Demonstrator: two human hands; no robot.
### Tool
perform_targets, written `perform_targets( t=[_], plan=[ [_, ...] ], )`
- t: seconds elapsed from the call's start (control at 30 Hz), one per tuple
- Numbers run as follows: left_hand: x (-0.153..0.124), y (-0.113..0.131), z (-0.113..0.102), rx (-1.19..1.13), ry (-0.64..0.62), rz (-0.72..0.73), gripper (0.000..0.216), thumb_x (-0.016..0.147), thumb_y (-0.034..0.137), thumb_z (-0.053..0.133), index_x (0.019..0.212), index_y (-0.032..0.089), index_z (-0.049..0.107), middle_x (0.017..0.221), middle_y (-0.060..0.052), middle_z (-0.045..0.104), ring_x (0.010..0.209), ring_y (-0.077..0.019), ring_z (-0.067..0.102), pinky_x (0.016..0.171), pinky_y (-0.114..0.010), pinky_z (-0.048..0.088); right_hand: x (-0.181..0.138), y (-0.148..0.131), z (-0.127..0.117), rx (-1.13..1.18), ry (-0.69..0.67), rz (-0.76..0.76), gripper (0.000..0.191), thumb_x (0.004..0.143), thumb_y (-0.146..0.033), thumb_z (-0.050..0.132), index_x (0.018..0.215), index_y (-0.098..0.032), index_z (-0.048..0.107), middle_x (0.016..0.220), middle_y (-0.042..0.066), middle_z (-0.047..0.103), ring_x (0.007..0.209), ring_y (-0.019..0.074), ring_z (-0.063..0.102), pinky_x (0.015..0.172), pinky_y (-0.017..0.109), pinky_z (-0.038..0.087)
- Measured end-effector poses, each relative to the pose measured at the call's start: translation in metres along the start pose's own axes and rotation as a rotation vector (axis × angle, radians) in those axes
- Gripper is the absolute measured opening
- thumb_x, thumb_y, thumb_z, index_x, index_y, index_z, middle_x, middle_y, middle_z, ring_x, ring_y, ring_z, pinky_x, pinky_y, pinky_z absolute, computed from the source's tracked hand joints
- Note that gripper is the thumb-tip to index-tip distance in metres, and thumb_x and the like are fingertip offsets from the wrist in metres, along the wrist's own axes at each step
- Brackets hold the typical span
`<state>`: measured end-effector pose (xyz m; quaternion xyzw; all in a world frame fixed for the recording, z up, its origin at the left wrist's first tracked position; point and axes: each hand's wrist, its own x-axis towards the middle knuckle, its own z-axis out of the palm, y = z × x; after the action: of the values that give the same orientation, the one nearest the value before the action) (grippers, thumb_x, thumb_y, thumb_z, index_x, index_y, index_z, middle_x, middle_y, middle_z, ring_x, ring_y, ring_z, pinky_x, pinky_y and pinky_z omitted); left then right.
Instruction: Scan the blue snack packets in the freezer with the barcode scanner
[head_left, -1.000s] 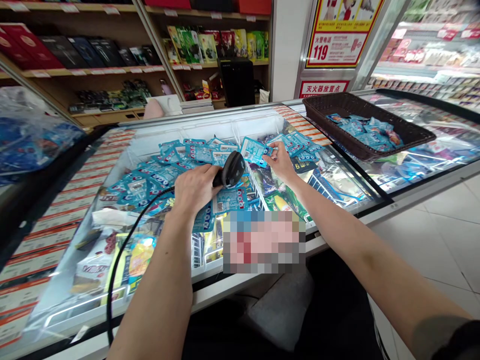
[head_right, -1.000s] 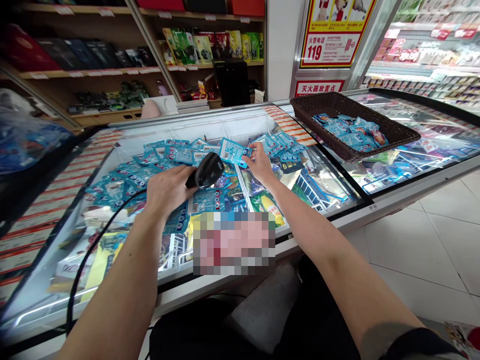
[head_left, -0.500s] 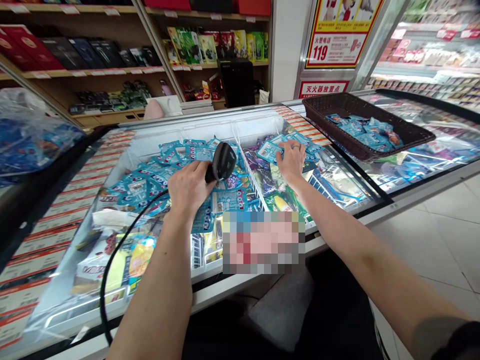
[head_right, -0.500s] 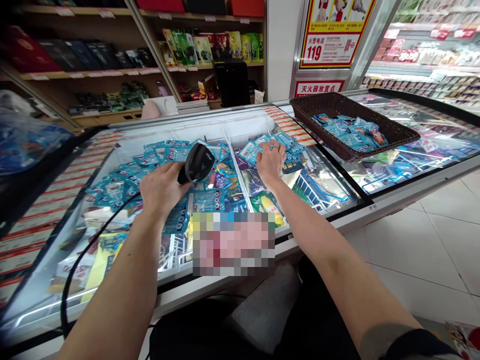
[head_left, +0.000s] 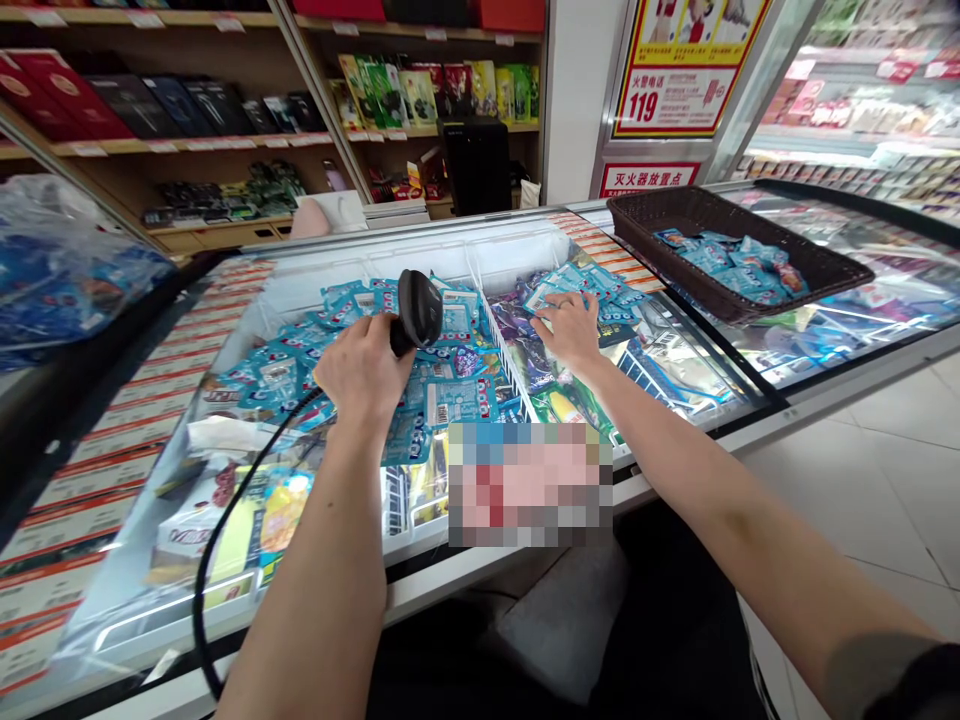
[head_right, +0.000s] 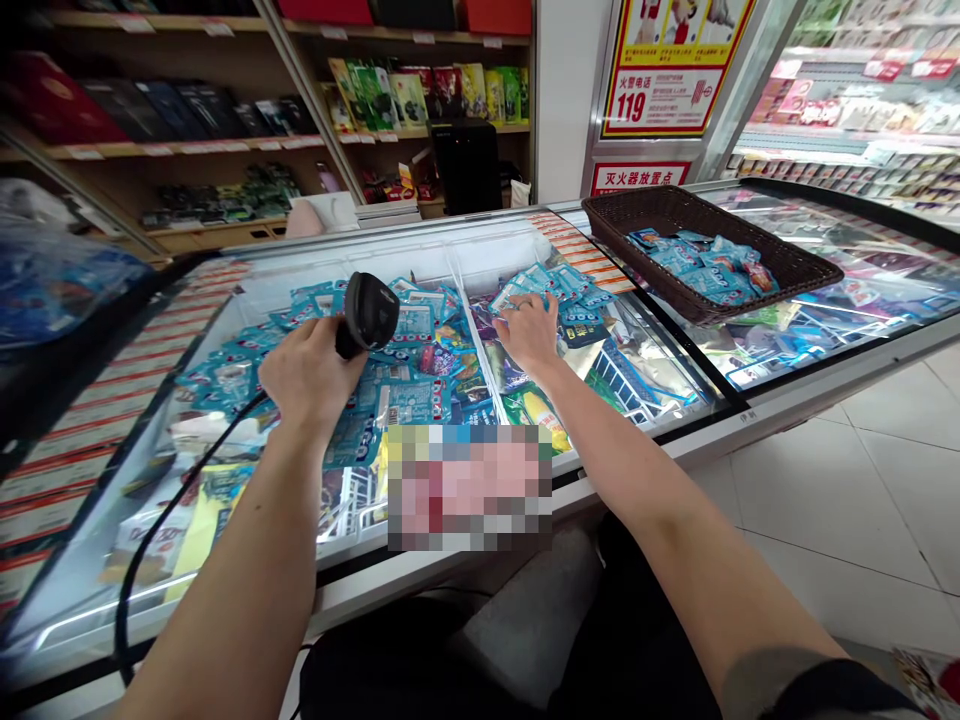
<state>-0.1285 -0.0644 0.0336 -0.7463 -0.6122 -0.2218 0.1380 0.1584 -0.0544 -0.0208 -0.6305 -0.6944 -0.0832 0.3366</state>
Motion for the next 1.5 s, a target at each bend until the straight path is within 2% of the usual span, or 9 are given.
perform_targets(
  t=[0.1,0.23,0.3,0.47,0.7,0.83,1.1,1.3,1.5],
  plan=[
    [0.001,-0.003,0.001,0.004,0.014,-0.027,0.043,0.083,0.041,0.048,0.119,0.02,0.057,0.107,-0.014,0.063,0.104,-0.0307,0.057,0.08,-0.038,0.041,0.001,-0.008,-0.002,0.083,-0.076,-0.088,0.03,0.092,-0.042,0.05,0.1,-0.022,0.072,0.115,0.008,0.065,0.116,0.0283,0.047,0.106,0.053,0.026],
    [0.0,-0.004,0.002,0.026,0.023,-0.023,0.042,0.084,0.043,0.046,0.118,0.021,0.057,0.107,-0.013,0.064,0.103,-0.0311,0.058,0.077,-0.038,0.041,-0.001,-0.025,-0.005,0.252,-0.277,-0.257,0.034,0.092,-0.048,0.049,0.101,-0.025,0.072,0.106,0.004,0.067,0.105,0.0223,0.054,0.097,0.042,0.038],
    [0.0,-0.003,0.002,0.035,0.024,-0.023,0.042,0.085,0.044,0.045,0.118,0.021,0.058,0.107,-0.013,0.064,0.103,-0.0311,0.058,0.076,-0.038,0.041,-0.003,-0.032,-0.008,0.292,-0.358,-0.329,0.035,0.09,-0.052,0.05,0.103,-0.028,0.072,0.108,0.004,0.065,0.107,0.0216,0.053,0.098,0.042,0.038],
    [0.0,-0.002,0.001,0.038,0.016,-0.021,0.042,0.084,0.044,0.045,0.117,0.021,0.058,0.106,-0.013,0.064,0.103,-0.0314,0.058,0.077,-0.038,0.042,-0.008,-0.042,-0.018,0.256,-0.423,-0.429,0.043,0.081,-0.063,0.056,0.111,-0.033,0.068,0.12,0.003,0.06,0.117,0.0243,0.048,0.104,0.048,0.033],
    [0.001,-0.001,0.001,0.041,0.002,-0.018,0.042,0.084,0.043,0.046,0.117,0.021,0.058,0.105,-0.014,0.064,0.103,-0.0309,0.058,0.078,-0.037,0.042,-0.012,-0.051,-0.023,0.242,-0.484,-0.537,0.053,0.075,-0.064,0.063,0.118,-0.033,0.062,0.132,0.003,0.054,0.127,0.0251,0.041,0.106,0.046,0.032],
    [0.001,-0.002,0.002,0.055,0.017,-0.002,0.041,0.084,0.044,0.046,0.116,0.021,0.058,0.106,-0.013,0.065,0.101,-0.0304,0.059,0.075,-0.037,0.042,-0.011,-0.049,-0.019,0.292,-0.485,-0.57,0.05,0.073,-0.061,0.067,0.112,-0.03,0.063,0.128,0.003,0.057,0.126,0.0245,0.042,0.106,0.045,0.033],
    [0.0,-0.003,0.004,0.042,0.016,-0.012,0.041,0.083,0.043,0.047,0.117,0.021,0.058,0.106,-0.012,0.065,0.102,-0.0295,0.058,0.076,-0.036,0.041,-0.003,-0.042,-0.022,0.391,-0.523,-0.346,0.03,0.075,-0.048,0.072,0.094,-0.025,0.063,0.115,0.003,0.063,0.115,0.0237,0.052,0.1,0.044,0.039],
    [0.0,-0.002,0.004,0.002,0.032,0.009,0.04,0.085,0.042,0.046,0.118,0.022,0.057,0.107,-0.012,0.064,0.104,-0.0292,0.058,0.078,-0.036,0.04,0.004,-0.026,-0.015,0.725,-0.502,-0.036,0.028,0.076,-0.044,0.07,0.086,-0.02,0.061,0.087,0.003,0.067,0.08,0.0173,0.063,0.073,0.036,0.051],
    [-0.001,0.003,0.003,-0.001,0.02,0.064,0.038,0.085,0.04,0.046,0.117,0.023,0.057,0.108,-0.011,0.064,0.102,-0.0291,0.058,0.077,-0.036,0.039,0.01,-0.008,-0.011,0.916,-0.369,0.237,0.034,0.077,-0.05,0.064,0.091,-0.023,0.049,0.062,-0.004,0.061,0.057,0.0177,0.063,0.048,0.029,0.046]
  ],
)
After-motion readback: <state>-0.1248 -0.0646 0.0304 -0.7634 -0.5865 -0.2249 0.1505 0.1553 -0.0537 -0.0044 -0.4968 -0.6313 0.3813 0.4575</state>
